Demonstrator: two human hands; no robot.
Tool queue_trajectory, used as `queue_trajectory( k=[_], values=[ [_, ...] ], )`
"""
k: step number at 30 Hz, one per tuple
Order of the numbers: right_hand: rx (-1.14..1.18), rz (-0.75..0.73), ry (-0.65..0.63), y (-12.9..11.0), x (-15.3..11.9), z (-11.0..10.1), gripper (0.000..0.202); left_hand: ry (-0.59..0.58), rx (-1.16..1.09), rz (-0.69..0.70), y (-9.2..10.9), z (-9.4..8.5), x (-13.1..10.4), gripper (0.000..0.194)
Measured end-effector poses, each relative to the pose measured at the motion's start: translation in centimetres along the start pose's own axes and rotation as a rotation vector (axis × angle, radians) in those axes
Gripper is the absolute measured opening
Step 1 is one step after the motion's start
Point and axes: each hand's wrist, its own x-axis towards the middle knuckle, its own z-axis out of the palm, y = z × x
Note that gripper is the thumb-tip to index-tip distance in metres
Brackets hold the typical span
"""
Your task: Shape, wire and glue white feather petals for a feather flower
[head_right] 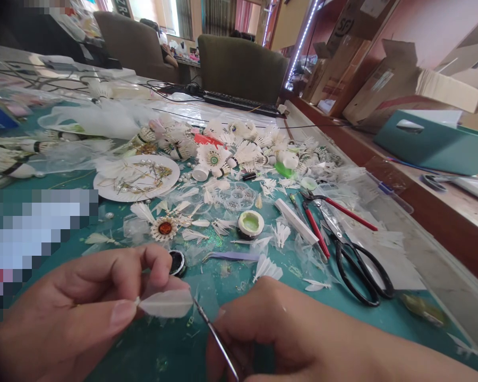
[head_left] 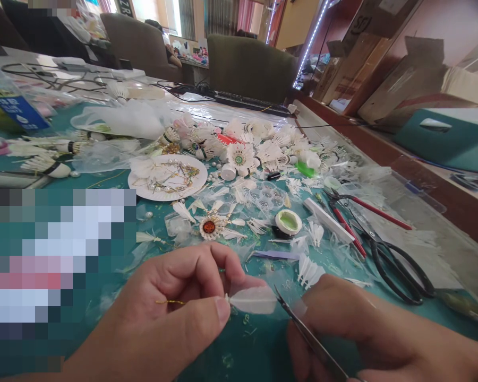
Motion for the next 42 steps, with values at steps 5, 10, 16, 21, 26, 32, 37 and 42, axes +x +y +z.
queue_trajectory(
  k=[5,10,16,21,26,32,37,42],
  values=[
    [0.031,0.009,-0.017,0.2,-0.1,0.0,0.087,-0.083,0.011,0.025,0.0,-0.3,0.1,0.02],
    [0.078,-0.034,-0.002,0.4,-0.3,0.2,0.077,-0.113,-0.001,0.027,-0.1,-0.6,0.3,0.02],
    [0.099,-0.014,0.086,0.2,-0.5,0.6,0.069,-0.125,-0.002,0.027,-0.4,-0.9,0.2,0.02],
    [0.115,-0.021,0.043,0.2,-0.3,-0.1,0.063,-0.162,-0.034,0.033,-0.8,-1.4,0.3,0.018],
    [0.096,-0.066,-0.096,0.4,0.3,-1.0,0.053,-0.172,-0.008,0.045,-0.7,-1.5,0.3,0.017],
    [0.042,-0.023,0.114,0.5,-0.3,0.3,0.074,-0.162,-0.005,0.02,-0.5,-1.2,0.6,0.018],
    [-0.008,-0.011,0.076,0.6,-0.7,0.6,0.079,-0.138,-0.001,0.023,-0.6,-1.2,0.6,0.019],
    [-0.007,-0.032,0.114,0.5,-0.6,0.3,0.074,-0.018,0.175,0.095,-0.1,-0.8,0.9,0.021]
  ],
)
